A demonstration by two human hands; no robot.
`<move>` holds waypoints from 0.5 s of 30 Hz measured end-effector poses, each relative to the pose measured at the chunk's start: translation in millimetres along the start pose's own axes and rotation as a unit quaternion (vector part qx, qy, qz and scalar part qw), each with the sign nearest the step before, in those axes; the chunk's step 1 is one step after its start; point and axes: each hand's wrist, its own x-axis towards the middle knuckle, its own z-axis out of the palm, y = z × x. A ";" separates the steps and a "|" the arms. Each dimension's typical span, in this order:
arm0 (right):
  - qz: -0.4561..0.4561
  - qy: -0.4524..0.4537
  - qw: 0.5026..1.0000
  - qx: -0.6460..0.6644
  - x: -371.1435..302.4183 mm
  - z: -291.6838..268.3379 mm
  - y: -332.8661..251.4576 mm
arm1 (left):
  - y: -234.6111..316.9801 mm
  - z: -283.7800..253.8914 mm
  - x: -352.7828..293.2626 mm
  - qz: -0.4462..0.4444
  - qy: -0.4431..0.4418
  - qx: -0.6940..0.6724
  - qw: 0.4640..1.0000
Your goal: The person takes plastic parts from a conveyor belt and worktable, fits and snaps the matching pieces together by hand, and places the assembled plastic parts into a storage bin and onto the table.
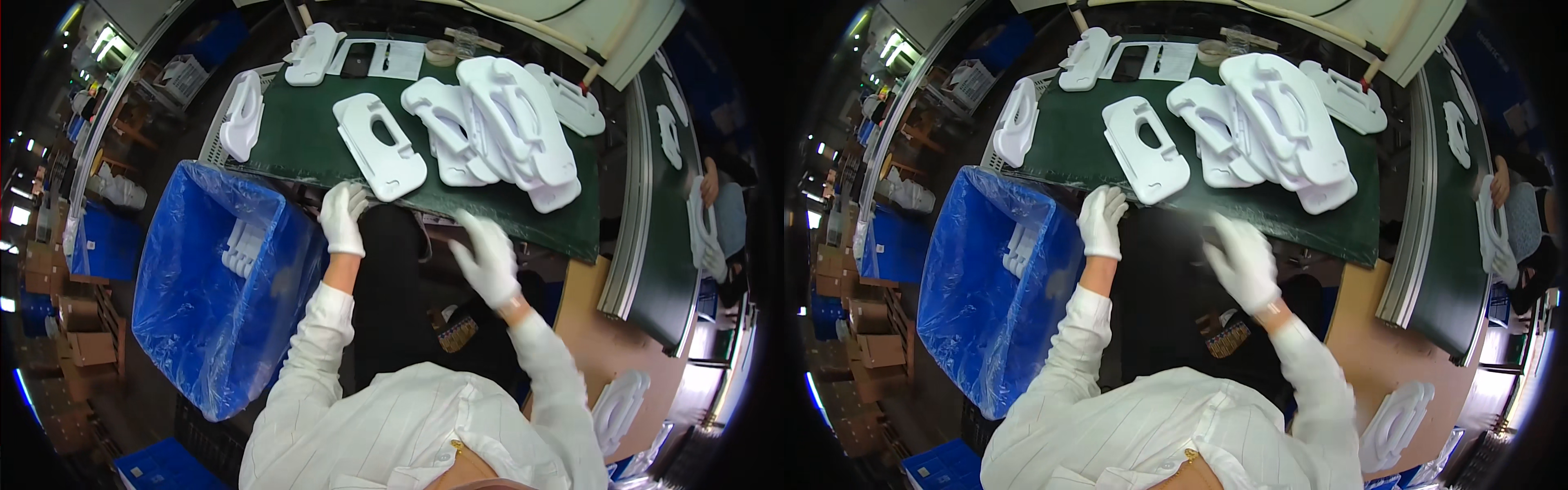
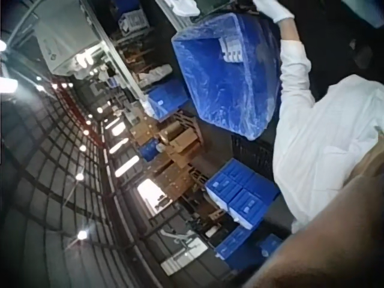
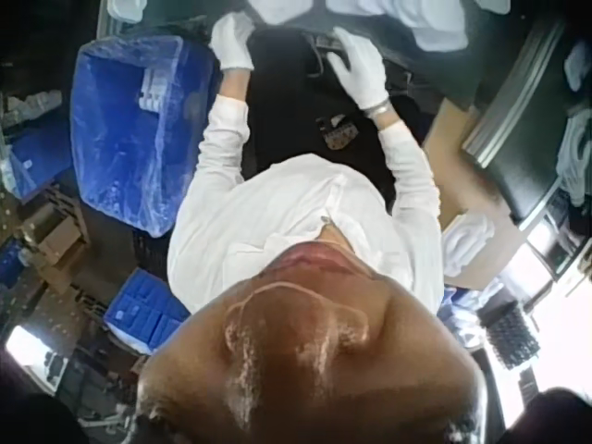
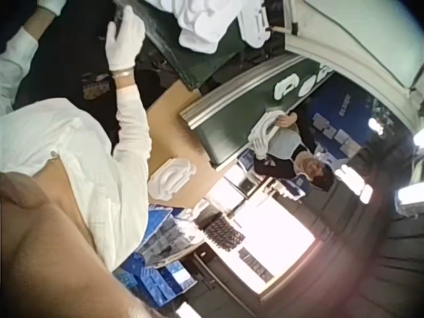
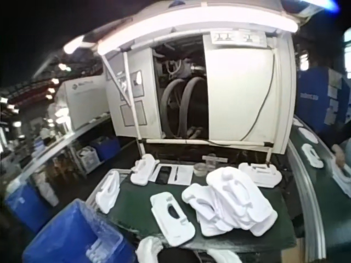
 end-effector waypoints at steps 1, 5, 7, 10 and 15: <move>-0.026 -0.047 0.998 -0.015 37.6 27.3 2.7 | -4.1 -5.9 1.3 0.030 0.025 0.026 0.999; 0.021 -0.060 0.992 -0.106 147.8 138.5 16.3 | -31.6 -32.0 -21.7 0.098 0.034 0.121 0.987; -0.012 -0.055 0.985 -0.162 171.1 157.4 -2.4 | -33.9 -44.1 -48.4 0.106 0.070 0.180 0.976; 0.095 -0.264 0.927 -0.249 196.9 185.3 3.2 | -44.1 -40.5 -62.1 0.197 0.089 0.295 0.931; 0.104 -0.146 0.952 -0.249 182.4 197.5 25.2 | -55.2 -36.4 -63.7 0.087 0.038 0.247 0.964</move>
